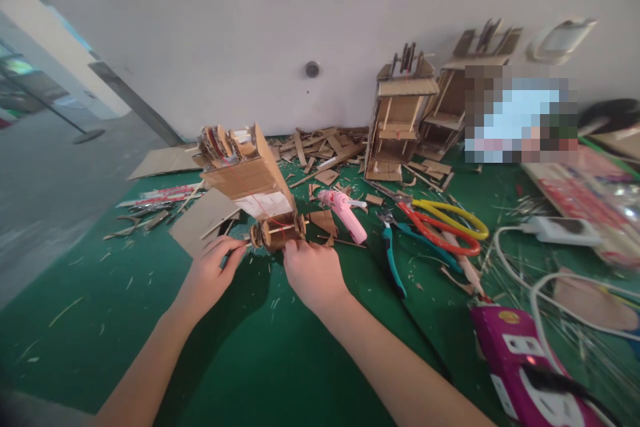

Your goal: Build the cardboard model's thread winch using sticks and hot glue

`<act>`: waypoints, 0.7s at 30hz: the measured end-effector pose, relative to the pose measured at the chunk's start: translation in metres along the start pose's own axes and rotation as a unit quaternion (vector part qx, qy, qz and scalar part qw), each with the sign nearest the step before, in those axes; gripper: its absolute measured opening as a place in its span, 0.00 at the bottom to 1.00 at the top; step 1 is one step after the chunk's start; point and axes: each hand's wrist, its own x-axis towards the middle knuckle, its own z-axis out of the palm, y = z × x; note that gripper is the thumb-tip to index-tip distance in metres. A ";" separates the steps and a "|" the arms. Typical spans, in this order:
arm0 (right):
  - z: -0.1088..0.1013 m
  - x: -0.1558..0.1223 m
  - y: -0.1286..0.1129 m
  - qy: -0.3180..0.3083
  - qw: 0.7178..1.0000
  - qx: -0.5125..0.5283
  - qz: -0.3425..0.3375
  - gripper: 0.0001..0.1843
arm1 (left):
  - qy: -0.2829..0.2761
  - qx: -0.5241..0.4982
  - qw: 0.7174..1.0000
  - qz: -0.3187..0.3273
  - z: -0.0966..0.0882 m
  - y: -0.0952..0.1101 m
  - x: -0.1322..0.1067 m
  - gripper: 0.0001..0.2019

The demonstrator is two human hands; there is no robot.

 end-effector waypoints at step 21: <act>-0.072 -0.010 0.087 -0.039 0.968 -0.121 0.216 0.30 | 0.012 -0.027 0.999 -0.019 0.004 0.000 -0.002 0.07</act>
